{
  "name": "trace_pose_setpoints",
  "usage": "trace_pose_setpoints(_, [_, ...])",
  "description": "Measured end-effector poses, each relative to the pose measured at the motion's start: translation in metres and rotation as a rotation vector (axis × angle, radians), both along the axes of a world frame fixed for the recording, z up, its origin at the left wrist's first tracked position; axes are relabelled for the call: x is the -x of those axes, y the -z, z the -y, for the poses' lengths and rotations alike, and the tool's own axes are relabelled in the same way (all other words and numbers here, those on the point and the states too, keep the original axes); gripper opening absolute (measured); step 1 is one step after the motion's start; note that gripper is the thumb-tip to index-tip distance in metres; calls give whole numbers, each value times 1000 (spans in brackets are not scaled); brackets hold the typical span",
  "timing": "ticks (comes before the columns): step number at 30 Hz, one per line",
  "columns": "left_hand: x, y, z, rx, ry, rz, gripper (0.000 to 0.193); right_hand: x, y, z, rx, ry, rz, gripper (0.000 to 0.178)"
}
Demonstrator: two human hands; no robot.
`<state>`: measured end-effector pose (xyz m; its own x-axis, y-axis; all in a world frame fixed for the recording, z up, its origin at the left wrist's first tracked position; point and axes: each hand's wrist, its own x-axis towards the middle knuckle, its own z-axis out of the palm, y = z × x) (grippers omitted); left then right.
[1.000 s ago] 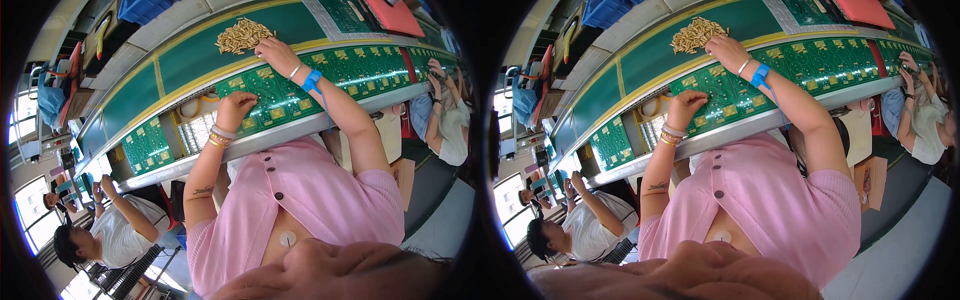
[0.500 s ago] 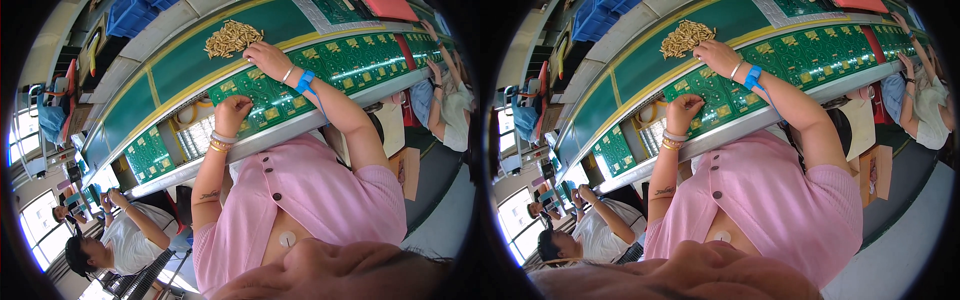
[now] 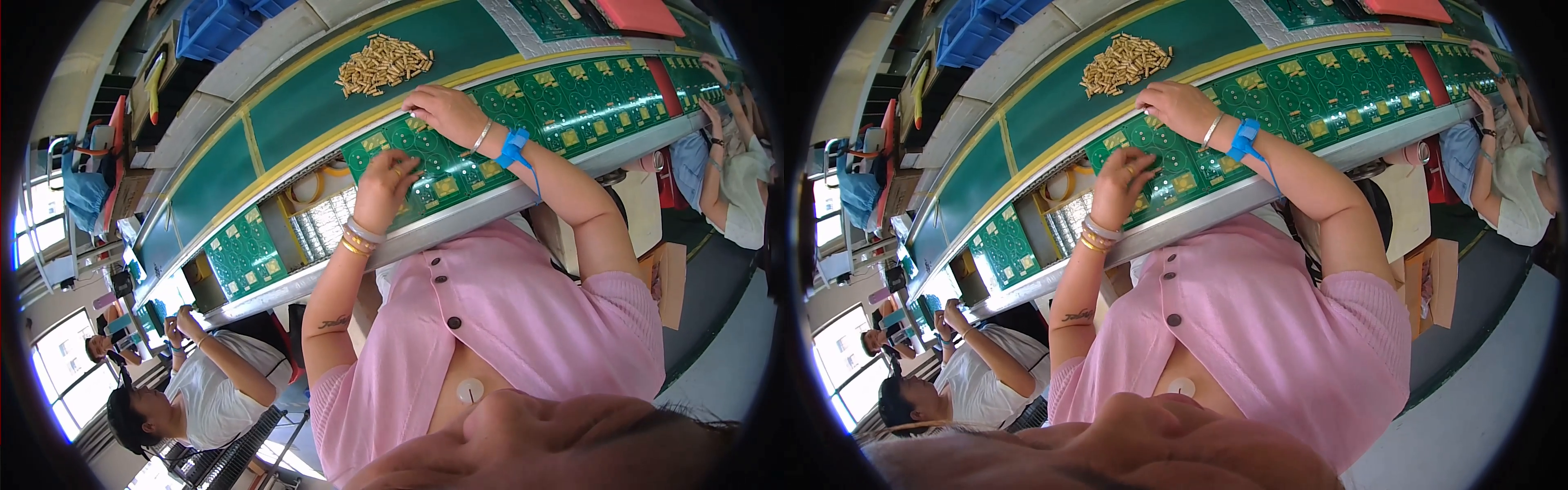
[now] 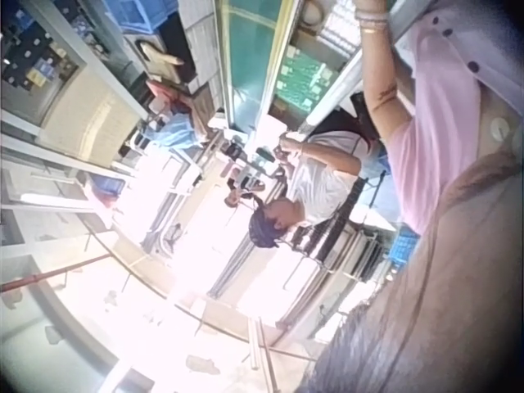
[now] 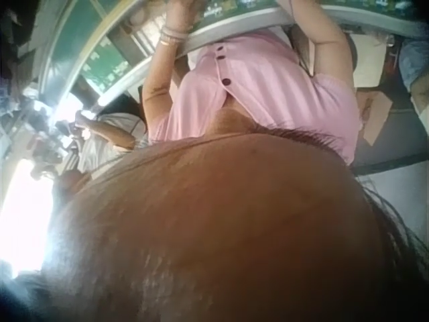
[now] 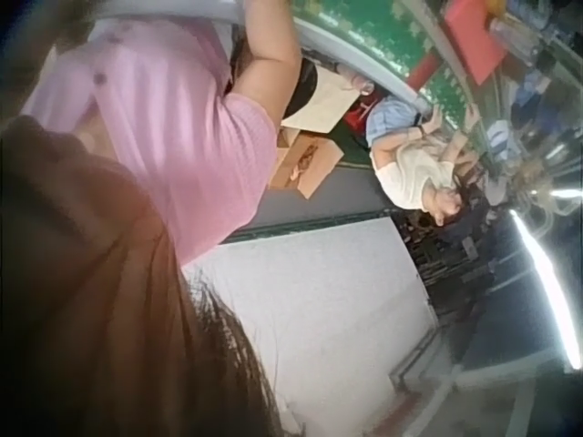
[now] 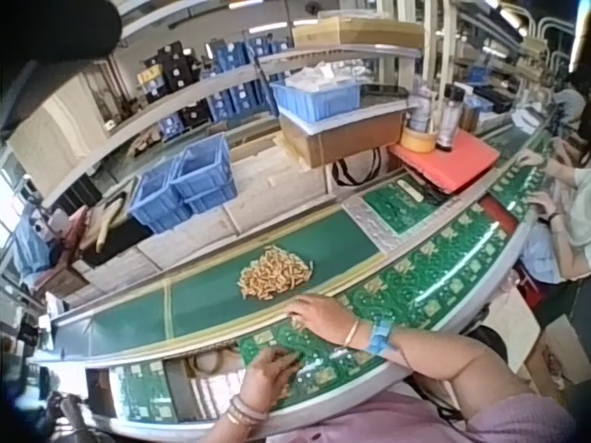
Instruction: The person assembles small electronic components onto printed circuit boards by hand, taking components from bins and placing them onto the boards moving along a conveyor belt.
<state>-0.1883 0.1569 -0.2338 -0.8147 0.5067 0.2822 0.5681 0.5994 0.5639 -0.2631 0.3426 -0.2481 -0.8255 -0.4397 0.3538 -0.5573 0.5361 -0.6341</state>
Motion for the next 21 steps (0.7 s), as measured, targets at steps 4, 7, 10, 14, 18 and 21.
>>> trace_pose_setpoints(4, [73,-6,13,-82,-208,-133,9,-11,-6,15,51,-70,98,10])
trace_pose_setpoints(7, [115,3,14,34,-128,-305,7,-8,0,34,25,-99,77,10])
trace_pose_setpoints(10, [129,15,16,193,-45,-216,7,-2,6,50,37,-90,195,10])
trace_pose_setpoints(14, [123,14,16,210,-61,-195,8,1,13,56,11,-131,201,10])
trace_pose_setpoints(18, [115,12,25,156,-145,-227,11,0,13,57,-12,-138,130,10])
trace_pose_setpoints(21, [110,6,30,120,-202,-253,13,-1,14,59,-25,-130,105,9])
